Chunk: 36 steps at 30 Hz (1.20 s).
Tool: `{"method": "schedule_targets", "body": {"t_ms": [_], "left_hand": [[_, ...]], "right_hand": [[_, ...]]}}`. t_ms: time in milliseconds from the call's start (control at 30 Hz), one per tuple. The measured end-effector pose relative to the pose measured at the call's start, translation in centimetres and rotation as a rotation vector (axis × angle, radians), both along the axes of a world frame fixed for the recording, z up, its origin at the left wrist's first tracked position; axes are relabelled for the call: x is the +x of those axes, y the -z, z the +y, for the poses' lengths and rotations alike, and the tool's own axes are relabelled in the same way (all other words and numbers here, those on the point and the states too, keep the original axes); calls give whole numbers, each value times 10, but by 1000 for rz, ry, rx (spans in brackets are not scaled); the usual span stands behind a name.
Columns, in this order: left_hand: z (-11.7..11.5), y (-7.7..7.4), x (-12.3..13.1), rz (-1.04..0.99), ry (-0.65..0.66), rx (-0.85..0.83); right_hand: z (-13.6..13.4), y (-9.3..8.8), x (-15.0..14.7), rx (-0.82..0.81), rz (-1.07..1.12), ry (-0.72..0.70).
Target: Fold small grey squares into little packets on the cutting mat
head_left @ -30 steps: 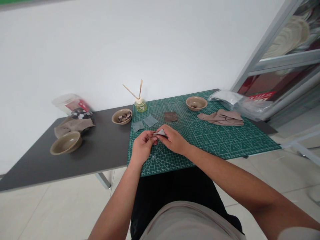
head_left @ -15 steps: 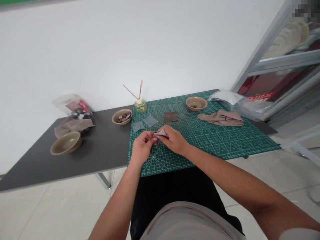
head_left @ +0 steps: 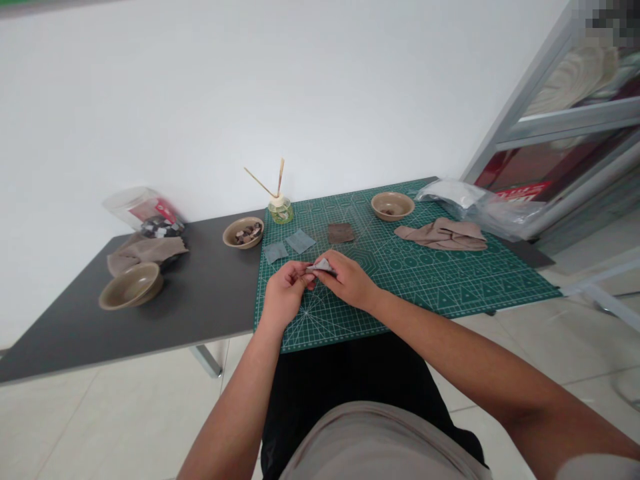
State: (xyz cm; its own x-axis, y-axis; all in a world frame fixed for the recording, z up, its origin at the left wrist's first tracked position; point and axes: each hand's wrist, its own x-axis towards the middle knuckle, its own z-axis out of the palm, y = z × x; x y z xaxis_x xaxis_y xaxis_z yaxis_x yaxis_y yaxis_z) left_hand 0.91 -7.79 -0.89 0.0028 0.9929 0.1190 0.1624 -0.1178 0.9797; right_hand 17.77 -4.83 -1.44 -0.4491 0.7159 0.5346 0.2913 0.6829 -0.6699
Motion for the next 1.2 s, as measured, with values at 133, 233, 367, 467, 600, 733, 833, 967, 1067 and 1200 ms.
{"method": "schedule_targets", "body": {"t_ms": [133, 233, 367, 467, 600, 733, 833, 967, 1067, 1200], "left_hand": [[1, 3, -3, -12, 29, 13], [2, 3, -2, -14, 27, 11], [1, 3, -1, -22, 27, 12], [1, 3, -2, 9, 33, 14], [0, 2, -2, 22, 27, 12], [1, 2, -2, 10, 33, 8], [0, 2, -1, -6, 26, 0], [0, 1, 0, -12, 22, -2], [1, 1, -1, -12, 23, 8], [1, 3, -2, -11, 28, 13]], "right_hand": [[1, 1, -1, 25, 13, -48], [2, 2, 0, 18, 5, -44], [0, 1, 1, 19, 16, -15], [-1, 1, 1, 56, 35, -13], [-1, 0, -1, 103, 38, -14], [0, 1, -2, 136, 34, -42], [0, 1, -2, 121, 31, -45], [0, 1, -1, 96, 42, -39], [0, 1, -2, 104, 55, -53], [1, 1, -2, 103, 54, -81]]}}
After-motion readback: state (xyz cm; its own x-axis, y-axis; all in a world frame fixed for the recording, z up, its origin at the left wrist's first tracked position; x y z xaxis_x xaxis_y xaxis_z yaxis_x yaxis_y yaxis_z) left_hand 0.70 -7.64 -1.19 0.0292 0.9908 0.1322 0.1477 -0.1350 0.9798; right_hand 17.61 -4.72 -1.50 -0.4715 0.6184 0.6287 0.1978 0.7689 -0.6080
